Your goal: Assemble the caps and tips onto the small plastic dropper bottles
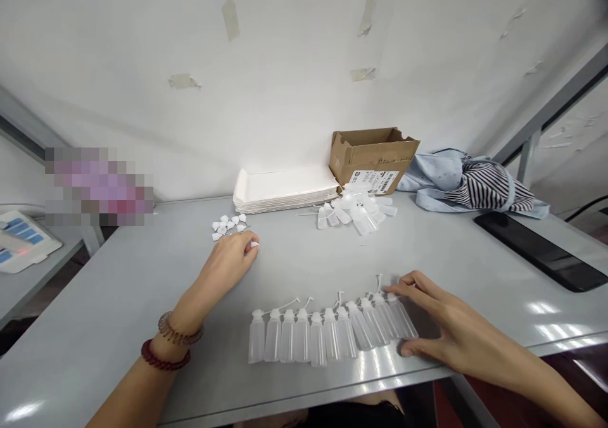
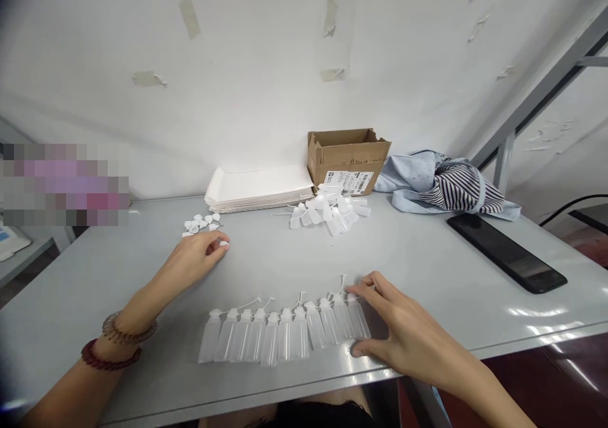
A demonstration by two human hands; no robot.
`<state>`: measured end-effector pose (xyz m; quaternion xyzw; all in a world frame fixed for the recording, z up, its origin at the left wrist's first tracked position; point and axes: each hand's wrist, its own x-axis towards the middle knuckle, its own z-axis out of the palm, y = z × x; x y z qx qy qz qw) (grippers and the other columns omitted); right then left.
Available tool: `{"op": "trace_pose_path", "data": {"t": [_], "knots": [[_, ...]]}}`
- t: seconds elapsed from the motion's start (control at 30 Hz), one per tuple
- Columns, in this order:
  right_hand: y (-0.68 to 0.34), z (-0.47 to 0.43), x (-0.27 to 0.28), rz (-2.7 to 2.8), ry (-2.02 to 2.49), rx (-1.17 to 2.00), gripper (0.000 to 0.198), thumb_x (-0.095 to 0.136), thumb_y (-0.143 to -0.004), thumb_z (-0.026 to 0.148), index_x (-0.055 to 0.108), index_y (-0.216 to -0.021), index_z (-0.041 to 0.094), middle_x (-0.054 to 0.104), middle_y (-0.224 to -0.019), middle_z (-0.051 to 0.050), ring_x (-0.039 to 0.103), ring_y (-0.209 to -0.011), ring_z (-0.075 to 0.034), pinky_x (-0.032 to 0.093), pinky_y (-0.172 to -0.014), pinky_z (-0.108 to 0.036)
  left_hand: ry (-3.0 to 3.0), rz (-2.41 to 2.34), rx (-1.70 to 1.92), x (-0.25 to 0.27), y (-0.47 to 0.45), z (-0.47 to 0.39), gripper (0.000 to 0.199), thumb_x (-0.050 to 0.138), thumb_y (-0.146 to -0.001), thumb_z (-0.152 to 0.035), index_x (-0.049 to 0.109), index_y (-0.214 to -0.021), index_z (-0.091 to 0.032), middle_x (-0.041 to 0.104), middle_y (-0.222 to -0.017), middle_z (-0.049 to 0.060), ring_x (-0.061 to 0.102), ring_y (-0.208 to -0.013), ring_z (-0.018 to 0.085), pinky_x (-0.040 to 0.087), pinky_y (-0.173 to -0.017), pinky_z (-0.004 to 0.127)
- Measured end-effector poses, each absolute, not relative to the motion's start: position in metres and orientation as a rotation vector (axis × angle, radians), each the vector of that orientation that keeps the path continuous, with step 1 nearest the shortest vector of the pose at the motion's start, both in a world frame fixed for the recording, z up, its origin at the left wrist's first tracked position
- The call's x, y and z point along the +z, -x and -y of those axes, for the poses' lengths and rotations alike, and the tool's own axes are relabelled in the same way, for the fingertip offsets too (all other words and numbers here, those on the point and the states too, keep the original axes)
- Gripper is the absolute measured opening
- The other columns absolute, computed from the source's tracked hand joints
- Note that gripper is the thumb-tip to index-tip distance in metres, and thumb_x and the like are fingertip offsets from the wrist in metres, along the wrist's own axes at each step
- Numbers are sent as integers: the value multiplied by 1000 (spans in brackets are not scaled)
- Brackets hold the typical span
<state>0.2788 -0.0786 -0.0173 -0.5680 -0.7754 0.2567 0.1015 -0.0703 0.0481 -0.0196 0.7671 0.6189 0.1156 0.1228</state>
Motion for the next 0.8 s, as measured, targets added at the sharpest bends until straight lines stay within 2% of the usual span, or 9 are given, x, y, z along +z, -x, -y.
{"op": "trace_pose_path", "data": {"t": [0.23, 0.4, 0.53, 0.6, 0.7, 0.8], "knots": [[-287, 75, -5, 2243, 1554, 508, 52, 66, -78, 43, 48, -124, 28, 49, -121, -9, 55, -109, -26, 50, -87, -38, -2179, -1799, 440, -19, 70, -47, 26, 45, -78, -30, 65, -88, -17, 65, -70, 4, 59, -68, 23, 40, -60, 31], [-263, 47, 29, 2254, 1239, 301, 52, 68, -78, 38, 48, -124, 23, 57, -115, -10, 55, -107, -26, 49, -88, -39, -2099, -1752, 639, -16, 62, -44, 26, 49, -79, -35, 66, -89, -18, 68, -73, 3, 62, -69, 20, 47, -65, 30], [-220, 8, 36, 2328, 970, 360, 58, 69, -77, 40, 46, -127, 21, 60, -112, -10, 56, -103, -25, 50, -85, -39, -1942, -1564, 1070, -13, 45, -35, 28, 53, -81, -37, 65, -96, -17, 68, -88, 4, 62, -79, 16, 51, -72, 27], [-199, -9, 31, 2351, 895, 419, 58, 70, -76, 41, 48, -126, 21, 60, -113, -11, 56, -103, -25, 50, -85, -41, -1750, -1388, 1259, -10, 36, -29, 24, 59, -79, -35, 65, -93, -16, 67, -85, 4, 62, -75, 15, 53, -66, 26], [-172, -21, 17, 2340, 801, 528, 58, 71, -75, 39, 48, -126, 22, 61, -114, -10, 57, -103, -24, 49, -86, -42, -1523, -1272, 1326, -7, 26, -22, 21, 65, -75, -29, 65, -91, -15, 65, -74, 1, 62, -65, 14, 54, -60, 25], [-156, -20, 6, 2270, 708, 586, 59, 68, -80, 32, 42, -132, 25, 62, -111, -8, 58, -100, -22, 50, -84, -41, -1386, -1171, 1359, -7, 22, -18, 19, 65, -74, -25, 65, -91, -15, 67, -70, 1, 65, -65, 14, 54, -60, 26]]}}
